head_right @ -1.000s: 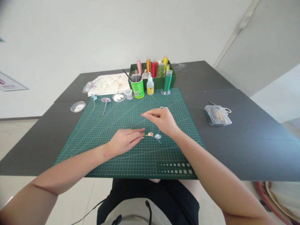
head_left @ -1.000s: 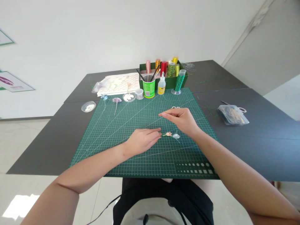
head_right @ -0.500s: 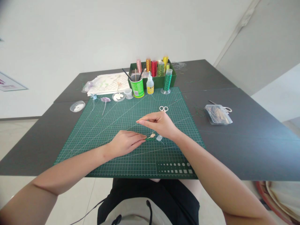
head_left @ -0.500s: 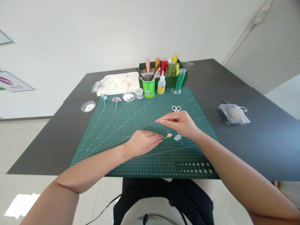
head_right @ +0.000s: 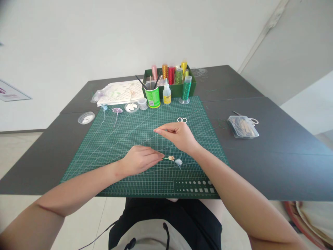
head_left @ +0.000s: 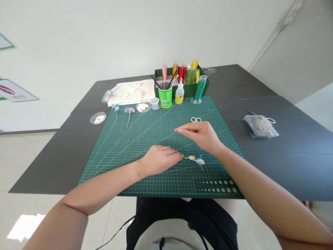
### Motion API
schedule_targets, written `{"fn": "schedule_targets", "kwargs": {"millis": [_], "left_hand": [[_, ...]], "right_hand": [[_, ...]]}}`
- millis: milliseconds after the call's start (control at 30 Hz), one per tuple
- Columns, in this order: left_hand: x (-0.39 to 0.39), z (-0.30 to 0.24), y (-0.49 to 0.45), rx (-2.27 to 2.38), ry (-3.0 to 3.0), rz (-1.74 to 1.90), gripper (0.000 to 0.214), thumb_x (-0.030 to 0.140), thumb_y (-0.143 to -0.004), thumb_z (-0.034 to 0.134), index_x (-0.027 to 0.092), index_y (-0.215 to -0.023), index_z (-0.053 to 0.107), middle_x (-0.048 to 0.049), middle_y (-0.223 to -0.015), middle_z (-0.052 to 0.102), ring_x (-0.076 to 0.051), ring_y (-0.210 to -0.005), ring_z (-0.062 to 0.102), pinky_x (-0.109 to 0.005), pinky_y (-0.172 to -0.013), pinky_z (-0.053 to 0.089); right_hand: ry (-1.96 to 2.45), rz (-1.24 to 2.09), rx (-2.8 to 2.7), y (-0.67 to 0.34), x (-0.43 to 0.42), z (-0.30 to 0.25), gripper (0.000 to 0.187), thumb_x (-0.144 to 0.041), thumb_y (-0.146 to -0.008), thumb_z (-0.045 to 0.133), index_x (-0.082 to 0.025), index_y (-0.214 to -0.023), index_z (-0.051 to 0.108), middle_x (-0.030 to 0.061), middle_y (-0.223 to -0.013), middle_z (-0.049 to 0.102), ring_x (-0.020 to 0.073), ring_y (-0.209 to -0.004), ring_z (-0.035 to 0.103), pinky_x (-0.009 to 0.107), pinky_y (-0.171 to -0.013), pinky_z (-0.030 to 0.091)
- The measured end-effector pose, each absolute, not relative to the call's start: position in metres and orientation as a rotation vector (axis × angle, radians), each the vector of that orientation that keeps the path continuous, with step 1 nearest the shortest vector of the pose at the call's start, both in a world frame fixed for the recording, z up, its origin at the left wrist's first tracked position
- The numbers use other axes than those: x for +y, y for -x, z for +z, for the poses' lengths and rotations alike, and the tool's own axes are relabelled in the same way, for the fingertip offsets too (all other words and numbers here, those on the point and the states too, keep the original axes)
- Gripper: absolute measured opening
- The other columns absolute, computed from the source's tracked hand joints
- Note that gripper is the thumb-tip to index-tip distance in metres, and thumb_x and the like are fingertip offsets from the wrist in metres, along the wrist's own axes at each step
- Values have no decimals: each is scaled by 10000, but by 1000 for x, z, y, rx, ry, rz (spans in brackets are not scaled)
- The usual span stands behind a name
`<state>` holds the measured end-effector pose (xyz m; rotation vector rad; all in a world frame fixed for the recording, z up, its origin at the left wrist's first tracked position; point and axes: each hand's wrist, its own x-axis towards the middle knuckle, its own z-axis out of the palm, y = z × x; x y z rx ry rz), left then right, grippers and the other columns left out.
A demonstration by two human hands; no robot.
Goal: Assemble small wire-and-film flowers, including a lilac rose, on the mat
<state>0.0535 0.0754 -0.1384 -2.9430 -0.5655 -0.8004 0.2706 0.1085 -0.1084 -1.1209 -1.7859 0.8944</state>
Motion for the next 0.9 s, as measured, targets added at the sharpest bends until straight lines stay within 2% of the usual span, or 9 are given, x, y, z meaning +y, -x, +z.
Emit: {"fn": "schedule_targets", "kwargs": {"millis": [267,400,567,733,900], "left_hand": [[77,-138,-53,-667,2931,-840,284,280,-1091,462,190,-1033,725,-1,-978,815,-120,-831,763,-239,-716,580],[77,-137,-52,-744,2914,-866,242,274,-1073,501,198,-1049,730,1,-986,812,-127,-826,766,-239,-715,582],[80,-138,-53,-870,2894,-949,207,287,-1055,549,185,-1042,729,3,-919,809,-140,-784,770,-242,-691,577],[81,-135,-52,-864,2834,-1041,185,273,-1055,557,190,-1044,722,1,-938,817,-142,-786,773,-249,-693,576],[80,-132,-50,-790,2816,-1096,151,219,-1044,569,185,-1052,716,-4,-996,818,-142,-834,774,-257,-728,586]], "right_hand": [[1272,731,-1728,-275,119,-118,320,-477,-881,708,-199,-868,866,17,-589,654,150,-553,500,304,-537,358],[1305,670,-1700,-277,122,-121,328,-469,-874,698,-186,-867,865,4,-570,607,134,-542,439,302,-548,334],[1361,613,-1632,-278,122,-119,318,-467,-868,703,-193,-860,863,-26,-503,469,123,-508,357,302,-530,301],[1370,604,-1616,-280,124,-118,313,-454,-861,698,-188,-843,861,-28,-499,451,124,-511,345,301,-527,299],[1391,672,-1766,-282,131,-124,277,-395,-856,694,-173,-834,859,-21,-509,504,133,-534,414,304,-555,315]]}}
